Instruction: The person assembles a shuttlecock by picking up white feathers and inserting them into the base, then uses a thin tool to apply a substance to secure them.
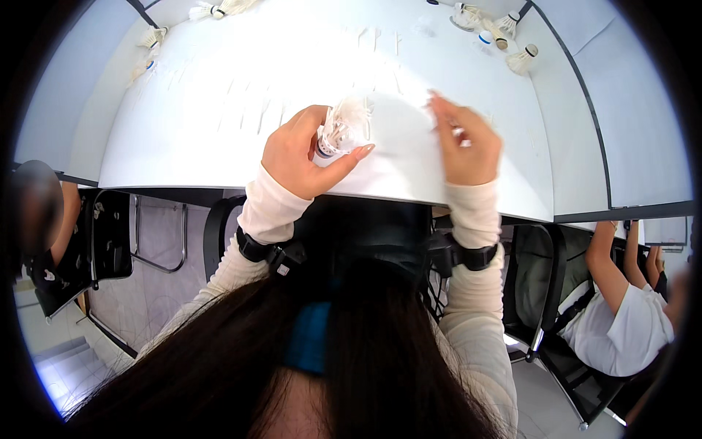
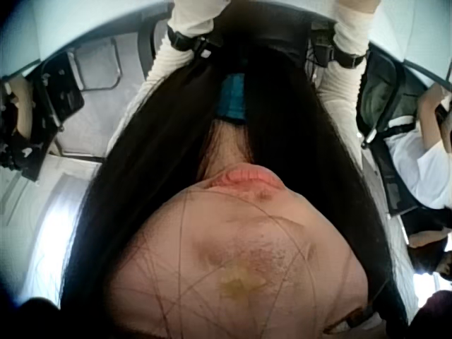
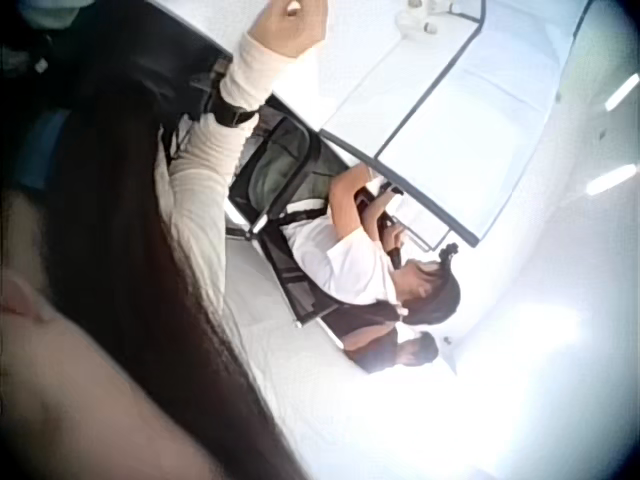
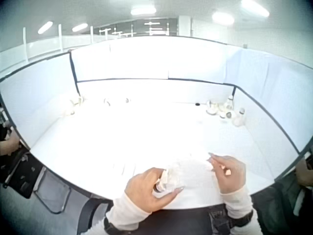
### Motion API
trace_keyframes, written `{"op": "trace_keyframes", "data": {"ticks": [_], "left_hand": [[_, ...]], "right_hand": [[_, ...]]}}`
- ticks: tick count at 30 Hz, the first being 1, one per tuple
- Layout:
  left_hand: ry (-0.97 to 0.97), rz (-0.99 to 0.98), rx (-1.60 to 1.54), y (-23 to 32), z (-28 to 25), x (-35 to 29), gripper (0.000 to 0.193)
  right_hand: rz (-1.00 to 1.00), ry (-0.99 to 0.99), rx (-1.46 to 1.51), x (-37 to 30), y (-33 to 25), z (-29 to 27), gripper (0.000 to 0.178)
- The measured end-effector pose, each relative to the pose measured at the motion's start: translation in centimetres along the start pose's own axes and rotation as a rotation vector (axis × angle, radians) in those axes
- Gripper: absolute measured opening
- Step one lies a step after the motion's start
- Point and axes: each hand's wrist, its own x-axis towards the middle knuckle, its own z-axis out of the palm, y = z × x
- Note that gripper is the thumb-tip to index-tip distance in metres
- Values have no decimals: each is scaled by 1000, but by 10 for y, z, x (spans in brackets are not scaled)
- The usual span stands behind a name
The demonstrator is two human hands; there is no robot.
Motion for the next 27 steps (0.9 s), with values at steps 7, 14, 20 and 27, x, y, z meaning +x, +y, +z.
{"op": "trace_keyframes", "data": {"ticks": [7,14,20,27], "left_hand": [[-3,14,-2,1,0,0,47],[16,-2,-4,1,0,0,45],[142,-156,-92,1,-3,-1,41],[191,-228,-175,-2,-1,1,38]], "right_hand": [[27,81,-670,9,103,-76,44],[-65,-147,-775,5,91,-56,68],[-329,-380,-431,-5,21,-6,54],[-392,-464,-314,-21,-23,25,45]]}}
